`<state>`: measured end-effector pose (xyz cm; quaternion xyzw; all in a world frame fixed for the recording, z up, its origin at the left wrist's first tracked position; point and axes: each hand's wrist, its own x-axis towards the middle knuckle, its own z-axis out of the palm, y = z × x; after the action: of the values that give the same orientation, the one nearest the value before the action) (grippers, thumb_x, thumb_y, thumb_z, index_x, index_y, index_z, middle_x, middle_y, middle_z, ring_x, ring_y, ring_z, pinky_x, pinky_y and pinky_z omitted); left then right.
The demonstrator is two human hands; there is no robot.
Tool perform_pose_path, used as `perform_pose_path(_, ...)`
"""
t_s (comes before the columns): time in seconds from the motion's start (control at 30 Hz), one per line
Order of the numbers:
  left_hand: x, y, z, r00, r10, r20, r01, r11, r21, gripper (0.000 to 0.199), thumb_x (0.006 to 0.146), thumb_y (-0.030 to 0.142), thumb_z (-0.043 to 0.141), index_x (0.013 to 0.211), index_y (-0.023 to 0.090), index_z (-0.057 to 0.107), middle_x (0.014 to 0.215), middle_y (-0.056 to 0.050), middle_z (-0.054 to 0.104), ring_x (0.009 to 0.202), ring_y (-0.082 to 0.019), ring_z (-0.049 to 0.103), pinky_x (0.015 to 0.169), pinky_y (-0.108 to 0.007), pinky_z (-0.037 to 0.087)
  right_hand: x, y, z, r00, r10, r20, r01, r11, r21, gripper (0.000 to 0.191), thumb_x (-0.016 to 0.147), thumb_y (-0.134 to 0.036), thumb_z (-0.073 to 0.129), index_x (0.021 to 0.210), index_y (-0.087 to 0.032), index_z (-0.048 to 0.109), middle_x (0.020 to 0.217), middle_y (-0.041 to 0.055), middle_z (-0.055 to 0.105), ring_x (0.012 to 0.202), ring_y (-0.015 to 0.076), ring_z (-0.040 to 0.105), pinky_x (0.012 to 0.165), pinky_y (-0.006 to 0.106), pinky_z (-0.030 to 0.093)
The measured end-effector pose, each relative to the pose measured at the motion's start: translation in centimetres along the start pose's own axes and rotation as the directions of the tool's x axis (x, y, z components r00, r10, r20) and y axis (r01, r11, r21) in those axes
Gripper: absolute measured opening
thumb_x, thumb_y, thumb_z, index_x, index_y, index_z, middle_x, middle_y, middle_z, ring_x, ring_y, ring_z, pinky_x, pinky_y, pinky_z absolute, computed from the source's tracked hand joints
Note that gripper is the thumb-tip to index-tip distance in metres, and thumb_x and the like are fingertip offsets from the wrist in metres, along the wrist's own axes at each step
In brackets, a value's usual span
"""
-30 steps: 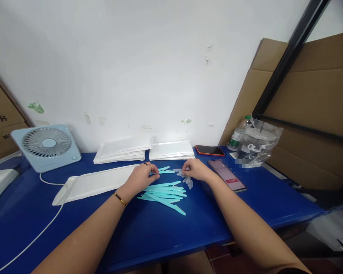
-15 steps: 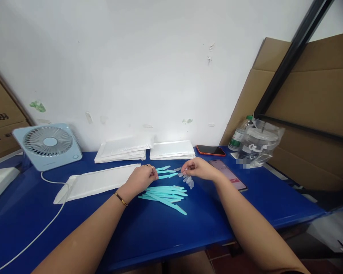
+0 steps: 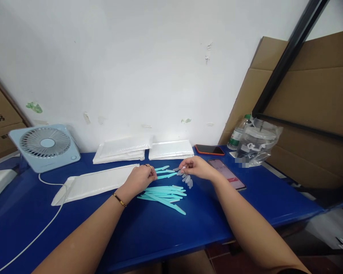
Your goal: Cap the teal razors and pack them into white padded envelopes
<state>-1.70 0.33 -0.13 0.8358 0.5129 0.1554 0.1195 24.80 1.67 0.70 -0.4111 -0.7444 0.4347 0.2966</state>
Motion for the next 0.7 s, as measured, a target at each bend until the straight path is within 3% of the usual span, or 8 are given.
perform_pose_path(0.13, -0.1, 0.4, 0.0, 1.0, 0.017, -0.007, -0.018, 0.999, -0.029, 0.017, 0.079, 0.029, 0.052, 0.067, 0.02, 0.06, 0.081, -0.002, 0.066, 0.072, -0.017, 0.058, 0.062, -0.027, 0.038, 0.3, 0.0, 1.0, 1.0, -0.005, 0.01, 0.005, 0.999, 0.05, 0.027, 0.066, -0.035, 0.072, 0.08, -0.013, 0.067, 0.066, 0.0033, 0.065, 0.057, 0.0123, 0.061, 0.057, 0.025, 0.05)
perform_pose_path(0.27, 0.1, 0.5, -0.1, 1.0, 0.001, -0.021, -0.002, 1.0, -0.011, 0.016, 0.08, 0.03, 0.053, 0.071, 0.02, 0.062, 0.081, -0.003, 0.065, 0.073, -0.017, 0.058, 0.065, -0.028, 0.038, 0.9, 0.5, 2.3, 0.999, -0.042, 0.004, 0.042, 0.999, -0.004, 0.024, 0.068, -0.036, 0.071, 0.079, -0.015, 0.067, 0.062, 0.0014, 0.063, 0.055, 0.0121, 0.058, 0.052, 0.024, 0.047)
perform_pose_path(0.37, 0.2, 0.3, -0.3, 0.996, -0.055, -0.067, 0.059, 0.997, 0.055, 0.013, 0.079, 0.03, 0.055, 0.078, 0.021, 0.064, 0.086, -0.003, 0.066, 0.08, -0.02, 0.059, 0.071, -0.029, 0.039, 1.6, 1.1, 2.2, 0.989, -0.106, -0.102, 0.083, 0.974, -0.211, 0.018, 0.074, -0.034, 0.065, 0.081, -0.018, 0.069, 0.069, 0.0026, 0.065, 0.062, 0.0141, 0.059, 0.057, 0.026, 0.046)
perform_pose_path(0.47, 0.2, 0.3, -0.3, 0.994, -0.046, -0.096, 0.051, 0.998, 0.049, 0.019, 0.077, 0.035, 0.058, 0.089, 0.022, 0.065, 0.097, -0.004, 0.065, 0.089, -0.022, 0.058, 0.075, -0.03, 0.04, 2.2, 2.0, 1.4, 0.957, -0.21, -0.201, 0.082, 0.858, -0.507, 0.013, 0.08, -0.025, 0.059, 0.081, -0.019, 0.071, 0.083, 0.0052, 0.064, 0.076, 0.0167, 0.059, 0.069, 0.029, 0.045)
perform_pose_path(0.57, 0.0, 0.9, 0.0, 0.999, 0.043, 0.033, -0.041, 0.998, -0.054, 0.02, 0.076, 0.04, 0.058, 0.086, 0.024, 0.066, 0.094, -0.002, 0.065, 0.086, -0.02, 0.058, 0.071, -0.027, 0.041, 2.8, 3.0, 1.0, 0.96, -0.193, -0.201, 0.013, 0.751, -0.66, 0.009, 0.075, -0.022, 0.064, 0.082, -0.019, 0.07, 0.089, 0.0069, 0.062, 0.087, 0.0203, 0.057, 0.076, 0.031, 0.042)
perform_pose_path(0.7, -0.3, 1.7, 0.7, 0.981, 0.083, 0.176, -0.062, 0.991, -0.121, 0.015, 0.075, 0.037, 0.058, 0.075, 0.024, 0.066, 0.081, 0.0, 0.065, 0.074, -0.017, 0.058, 0.063, -0.025, 0.04, 3.3, 3.9, 1.2, 0.966, -0.168, -0.196, -0.008, 0.74, -0.672, 0.003, 0.071, -0.02, 0.067, 0.069, -0.019, 0.066, 0.085, 0.0059, 0.063, 0.083, 0.0195, 0.058, 0.071, 0.027, 0.041)
